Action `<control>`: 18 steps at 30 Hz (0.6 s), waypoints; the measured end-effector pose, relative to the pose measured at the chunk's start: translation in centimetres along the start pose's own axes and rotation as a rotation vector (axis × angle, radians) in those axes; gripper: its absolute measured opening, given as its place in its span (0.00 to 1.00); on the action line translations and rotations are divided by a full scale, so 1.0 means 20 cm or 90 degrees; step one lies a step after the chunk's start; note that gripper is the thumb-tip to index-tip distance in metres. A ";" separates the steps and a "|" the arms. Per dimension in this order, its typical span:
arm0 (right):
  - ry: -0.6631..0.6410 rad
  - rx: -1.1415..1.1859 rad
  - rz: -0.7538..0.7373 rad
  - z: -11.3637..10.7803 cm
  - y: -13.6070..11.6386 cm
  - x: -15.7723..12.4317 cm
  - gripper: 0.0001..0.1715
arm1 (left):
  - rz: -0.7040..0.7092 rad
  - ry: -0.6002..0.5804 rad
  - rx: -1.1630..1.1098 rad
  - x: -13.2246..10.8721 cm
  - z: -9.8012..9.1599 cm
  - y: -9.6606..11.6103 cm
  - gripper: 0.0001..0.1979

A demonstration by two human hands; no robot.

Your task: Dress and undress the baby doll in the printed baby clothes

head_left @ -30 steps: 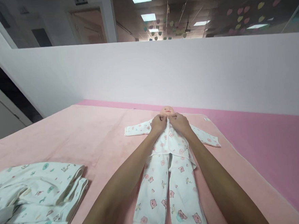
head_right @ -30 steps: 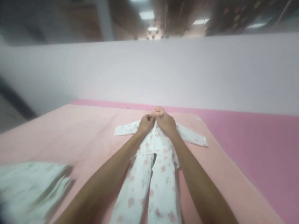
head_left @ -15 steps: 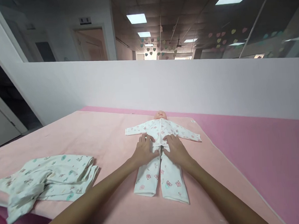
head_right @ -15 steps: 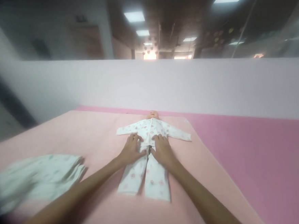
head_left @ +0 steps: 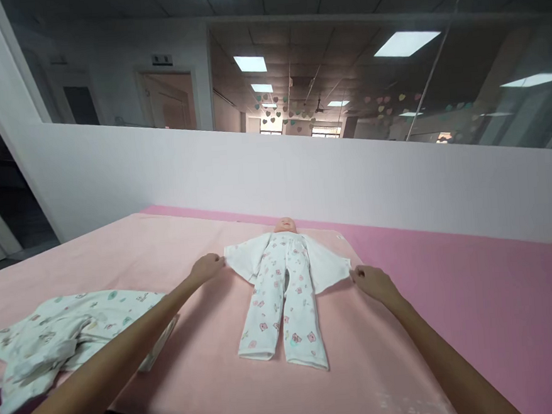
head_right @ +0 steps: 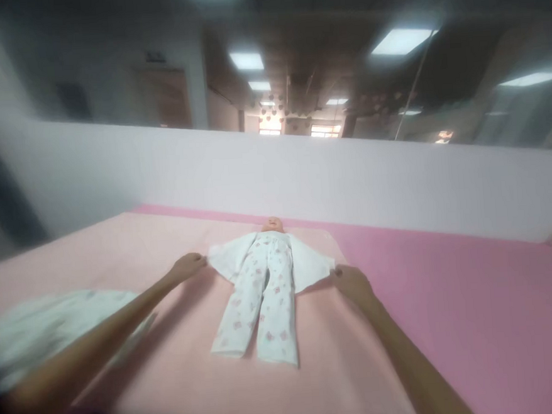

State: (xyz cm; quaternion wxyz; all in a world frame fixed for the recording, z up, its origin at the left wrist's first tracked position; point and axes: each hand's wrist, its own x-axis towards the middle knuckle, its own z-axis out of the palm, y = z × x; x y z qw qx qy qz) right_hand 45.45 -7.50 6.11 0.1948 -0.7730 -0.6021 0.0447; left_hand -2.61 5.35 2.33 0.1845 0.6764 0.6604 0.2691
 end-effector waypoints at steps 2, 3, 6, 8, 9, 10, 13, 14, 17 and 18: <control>-0.027 -0.010 0.013 0.01 0.08 -0.03 0.20 | 0.001 0.007 0.027 -0.02 -0.02 -0.09 0.15; -0.023 -0.010 0.008 0.03 0.08 -0.04 0.19 | 0.014 0.027 0.044 -0.02 -0.01 -0.10 0.14; 0.039 0.035 -0.048 0.13 0.00 -0.05 0.15 | 0.110 0.104 0.064 -0.04 0.10 -0.05 0.14; 0.088 0.090 -0.109 0.21 -0.11 -0.01 0.13 | 0.195 0.123 0.014 -0.04 0.20 0.05 0.15; 0.108 0.117 -0.142 0.25 -0.17 0.01 0.13 | 0.237 0.118 -0.027 -0.04 0.25 0.12 0.15; 0.123 0.144 -0.174 0.28 -0.23 0.04 0.14 | 0.275 0.104 -0.072 -0.03 0.30 0.18 0.16; 0.128 0.212 -0.233 0.38 -0.38 0.15 0.20 | 0.342 0.043 -0.179 0.02 0.42 0.36 0.22; 0.114 0.227 -0.238 0.41 -0.42 0.19 0.24 | 0.343 0.019 -0.198 0.04 0.46 0.41 0.26; 0.035 0.247 -0.224 0.46 -0.50 0.30 0.38 | 0.303 -0.065 -0.224 0.12 0.52 0.52 0.40; 0.009 0.250 -0.217 0.47 -0.51 0.33 0.41 | 0.284 -0.086 -0.230 0.15 0.53 0.53 0.44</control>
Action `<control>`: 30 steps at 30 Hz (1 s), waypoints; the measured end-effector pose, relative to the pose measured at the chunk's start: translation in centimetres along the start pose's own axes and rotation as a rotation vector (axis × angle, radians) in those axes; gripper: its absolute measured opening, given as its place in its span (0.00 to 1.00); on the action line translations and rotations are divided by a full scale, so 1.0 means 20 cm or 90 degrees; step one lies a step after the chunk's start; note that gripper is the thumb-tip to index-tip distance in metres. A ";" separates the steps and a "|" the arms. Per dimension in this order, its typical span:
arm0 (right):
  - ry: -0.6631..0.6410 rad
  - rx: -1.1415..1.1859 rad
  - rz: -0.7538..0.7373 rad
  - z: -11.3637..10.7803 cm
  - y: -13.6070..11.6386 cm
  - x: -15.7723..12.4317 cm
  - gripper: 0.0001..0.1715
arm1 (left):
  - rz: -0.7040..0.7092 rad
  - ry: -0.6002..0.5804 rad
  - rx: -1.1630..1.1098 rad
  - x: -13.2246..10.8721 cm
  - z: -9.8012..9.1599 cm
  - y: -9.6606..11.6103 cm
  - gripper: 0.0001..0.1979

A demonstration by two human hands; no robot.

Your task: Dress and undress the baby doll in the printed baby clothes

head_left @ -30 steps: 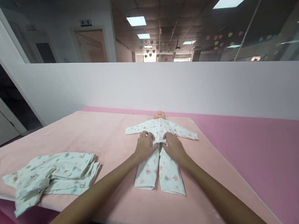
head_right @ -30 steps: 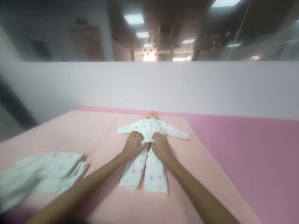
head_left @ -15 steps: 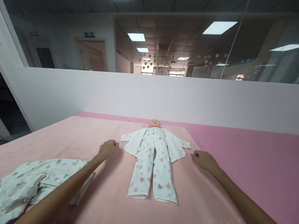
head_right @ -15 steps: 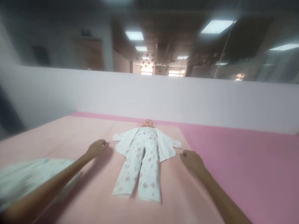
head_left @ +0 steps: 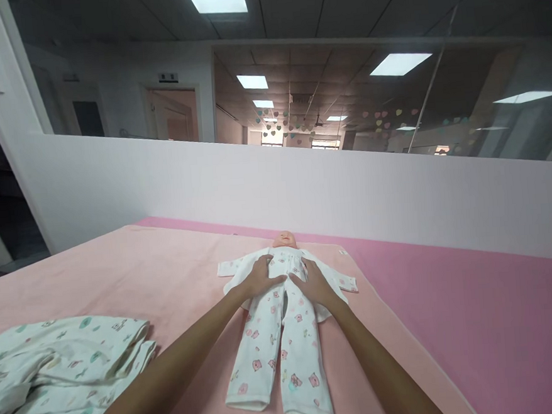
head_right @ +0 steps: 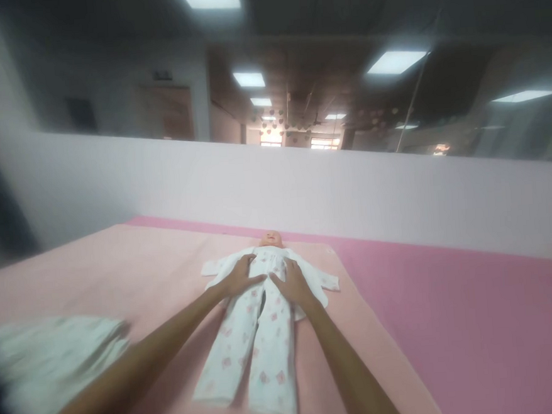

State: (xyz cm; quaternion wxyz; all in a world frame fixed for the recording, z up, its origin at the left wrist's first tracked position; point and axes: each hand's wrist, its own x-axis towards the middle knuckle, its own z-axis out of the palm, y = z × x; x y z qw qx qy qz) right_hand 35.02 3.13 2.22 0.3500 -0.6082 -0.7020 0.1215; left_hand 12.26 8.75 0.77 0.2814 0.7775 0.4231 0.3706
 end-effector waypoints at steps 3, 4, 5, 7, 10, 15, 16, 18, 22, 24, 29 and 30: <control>-0.028 0.018 0.015 0.01 0.03 0.08 0.46 | -0.028 0.010 -0.011 0.06 0.02 -0.04 0.49; -0.022 0.027 0.015 0.00 0.05 0.09 0.46 | -0.031 0.027 -0.007 0.07 0.02 -0.05 0.49; -0.015 0.041 0.016 0.00 0.06 0.10 0.45 | -0.034 0.043 -0.001 0.07 0.03 -0.07 0.48; -0.009 0.083 0.029 -0.01 0.09 0.11 0.44 | -0.047 0.069 0.008 0.06 0.03 -0.08 0.45; -0.038 0.121 0.061 -0.02 0.09 0.10 0.39 | -0.065 0.081 0.012 0.03 0.04 -0.08 0.40; -0.072 0.068 0.004 -0.04 0.06 0.05 0.28 | -0.061 0.019 -0.017 -0.03 0.02 -0.03 0.31; -0.074 0.059 -0.009 -0.06 0.06 0.04 0.28 | -0.058 0.017 -0.014 -0.04 0.01 -0.03 0.30; -0.095 0.039 -0.020 -0.09 0.05 0.00 0.27 | -0.060 0.007 0.009 -0.06 -0.02 -0.03 0.30; -0.162 -0.007 -0.012 -0.16 0.03 -0.08 0.36 | -0.067 -0.117 0.034 -0.11 -0.10 -0.05 0.37; -0.173 -0.034 -0.011 -0.16 0.01 -0.11 0.39 | -0.055 -0.165 0.035 -0.15 -0.12 -0.06 0.40; -0.164 -0.053 -0.032 -0.10 -0.01 -0.17 0.29 | -0.004 -0.120 0.143 -0.22 -0.10 -0.04 0.28; -0.163 -0.050 -0.041 -0.10 -0.01 -0.19 0.28 | 0.001 -0.116 0.170 -0.23 -0.09 -0.03 0.27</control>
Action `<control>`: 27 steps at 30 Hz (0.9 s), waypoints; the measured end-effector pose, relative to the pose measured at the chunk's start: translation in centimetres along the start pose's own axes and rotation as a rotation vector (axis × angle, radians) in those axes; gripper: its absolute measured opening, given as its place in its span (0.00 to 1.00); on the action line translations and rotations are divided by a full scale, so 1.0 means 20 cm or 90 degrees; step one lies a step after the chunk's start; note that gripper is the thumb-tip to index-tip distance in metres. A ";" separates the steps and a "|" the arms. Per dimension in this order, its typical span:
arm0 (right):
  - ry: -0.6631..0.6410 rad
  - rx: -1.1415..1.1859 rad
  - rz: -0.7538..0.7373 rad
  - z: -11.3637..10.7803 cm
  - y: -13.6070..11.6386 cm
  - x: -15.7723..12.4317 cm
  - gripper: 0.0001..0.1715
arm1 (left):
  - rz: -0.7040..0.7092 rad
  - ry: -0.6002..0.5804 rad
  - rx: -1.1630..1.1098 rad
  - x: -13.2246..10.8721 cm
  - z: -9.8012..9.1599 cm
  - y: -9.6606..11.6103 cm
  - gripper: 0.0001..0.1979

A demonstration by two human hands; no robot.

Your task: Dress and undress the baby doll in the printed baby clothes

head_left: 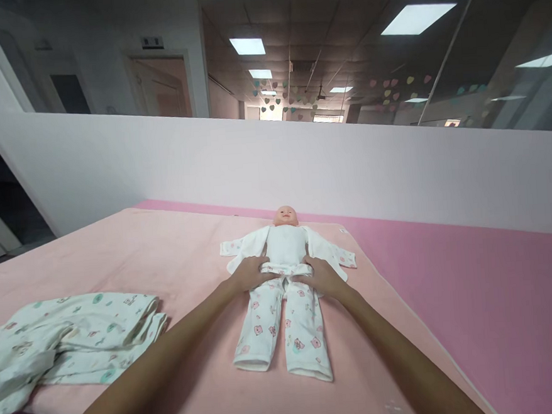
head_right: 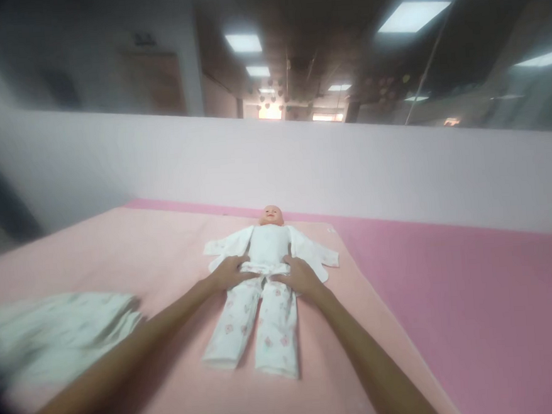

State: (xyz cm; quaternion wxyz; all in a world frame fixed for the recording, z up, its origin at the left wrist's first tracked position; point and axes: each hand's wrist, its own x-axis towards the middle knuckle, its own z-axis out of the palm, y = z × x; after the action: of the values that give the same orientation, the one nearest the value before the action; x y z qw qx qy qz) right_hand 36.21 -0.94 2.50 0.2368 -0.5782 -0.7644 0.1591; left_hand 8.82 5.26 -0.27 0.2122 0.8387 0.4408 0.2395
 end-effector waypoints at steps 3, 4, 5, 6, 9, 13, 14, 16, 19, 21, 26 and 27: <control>-0.022 0.018 -0.003 -0.02 -0.02 -0.06 0.28 | -0.015 -0.029 0.016 -0.03 -0.01 0.02 0.28; -0.036 0.028 0.005 -0.03 -0.03 -0.08 0.31 | -0.017 -0.050 -0.004 -0.05 -0.02 0.02 0.30; -0.048 0.035 0.017 -0.04 -0.05 -0.10 0.35 | -0.013 -0.072 -0.030 -0.06 -0.03 0.02 0.34; -0.057 0.039 0.029 -0.05 -0.06 -0.13 0.40 | -0.005 -0.090 -0.055 -0.08 -0.04 0.03 0.38; -0.057 0.018 0.044 -0.05 -0.10 -0.17 0.45 | 0.003 -0.099 -0.056 -0.13 -0.06 0.04 0.42; -0.056 -0.037 0.014 -0.01 -0.13 -0.20 0.36 | 0.016 -0.069 0.074 -0.19 -0.06 0.11 0.30; -0.056 -0.044 0.010 -0.01 -0.13 -0.20 0.35 | 0.021 -0.065 0.089 -0.20 -0.05 0.12 0.30; -0.055 -0.049 0.012 0.00 -0.14 -0.22 0.34 | 0.015 -0.065 0.084 -0.23 -0.06 0.15 0.30; -0.052 -0.047 0.028 -0.01 -0.17 -0.24 0.36 | -0.003 -0.081 0.043 -0.28 -0.07 0.16 0.36; -0.056 -0.043 0.041 -0.03 -0.20 -0.26 0.43 | -0.012 -0.094 0.029 -0.32 -0.08 0.15 0.45; -0.090 -0.024 0.082 -0.06 -0.24 -0.29 0.62 | -0.037 -0.107 -0.010 -0.37 -0.09 0.12 0.52; -0.094 -0.021 0.085 -0.06 -0.24 -0.29 0.63 | -0.038 -0.105 -0.017 -0.37 -0.09 0.12 0.51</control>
State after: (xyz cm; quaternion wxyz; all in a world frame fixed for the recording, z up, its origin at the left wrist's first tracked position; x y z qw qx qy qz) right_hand 34.28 -7.84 4.88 0.1591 -0.6182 -0.7423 0.2038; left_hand 5.61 -1.92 0.97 0.2660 0.8390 0.4437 0.1688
